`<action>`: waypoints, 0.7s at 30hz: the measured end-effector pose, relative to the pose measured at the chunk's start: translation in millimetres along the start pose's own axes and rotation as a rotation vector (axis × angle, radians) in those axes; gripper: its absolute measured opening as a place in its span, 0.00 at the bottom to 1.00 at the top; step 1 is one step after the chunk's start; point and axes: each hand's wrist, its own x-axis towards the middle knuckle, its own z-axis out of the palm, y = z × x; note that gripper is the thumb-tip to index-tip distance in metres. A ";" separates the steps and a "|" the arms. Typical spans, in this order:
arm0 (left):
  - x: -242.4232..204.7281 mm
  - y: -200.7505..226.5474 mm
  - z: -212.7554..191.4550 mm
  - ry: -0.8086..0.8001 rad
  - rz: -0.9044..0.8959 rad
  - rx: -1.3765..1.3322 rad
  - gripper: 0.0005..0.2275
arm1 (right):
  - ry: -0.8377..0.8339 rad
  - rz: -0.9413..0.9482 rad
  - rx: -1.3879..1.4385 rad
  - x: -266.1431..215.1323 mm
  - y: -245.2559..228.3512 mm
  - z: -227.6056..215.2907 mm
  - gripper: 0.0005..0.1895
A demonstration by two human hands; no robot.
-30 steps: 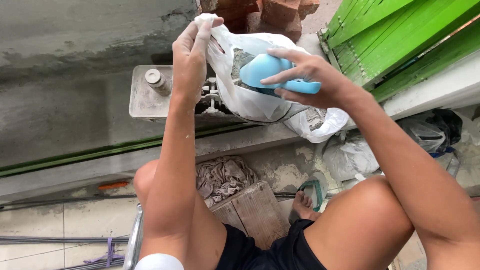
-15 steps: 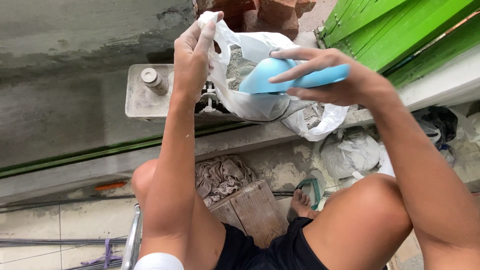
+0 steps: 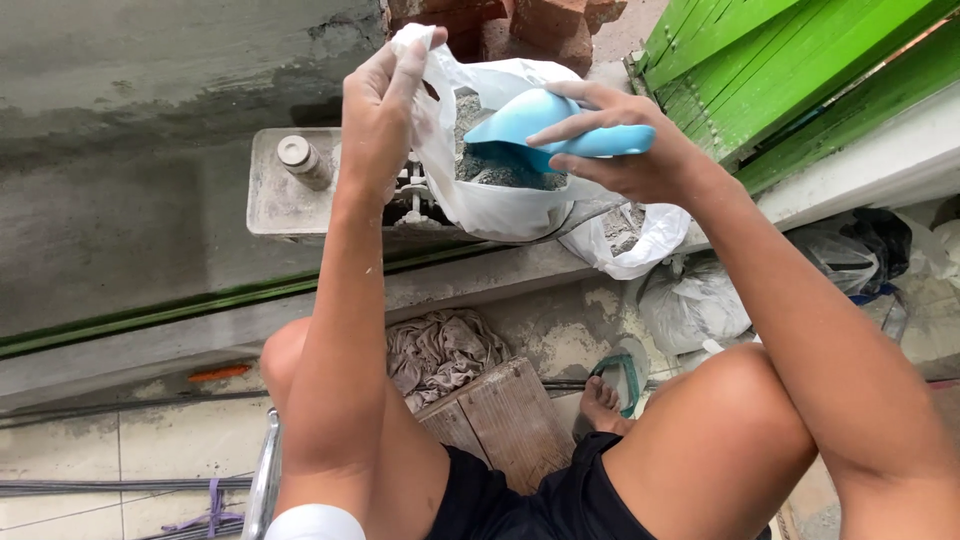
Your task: Using a plastic hand scoop to transfer grey powder from a large bag into a smaller bag.
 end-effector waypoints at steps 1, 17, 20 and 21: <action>-0.1 1.6 -0.9 0.000 0.000 0.001 0.17 | 0.001 0.000 0.000 1.2 -1.4 -2.3 0.15; 0.7 -7.2 -16.0 0.038 0.067 0.171 0.16 | -0.114 -0.057 0.001 20.3 -5.5 0.7 0.18; -1.5 -5.2 -17.1 -0.007 0.135 0.192 0.15 | -0.026 -0.074 -0.019 17.5 -9.8 -10.2 0.17; -1.6 -2.6 -15.6 -0.014 0.164 0.190 0.16 | 0.037 -0.062 -0.052 14.9 -11.1 -14.9 0.16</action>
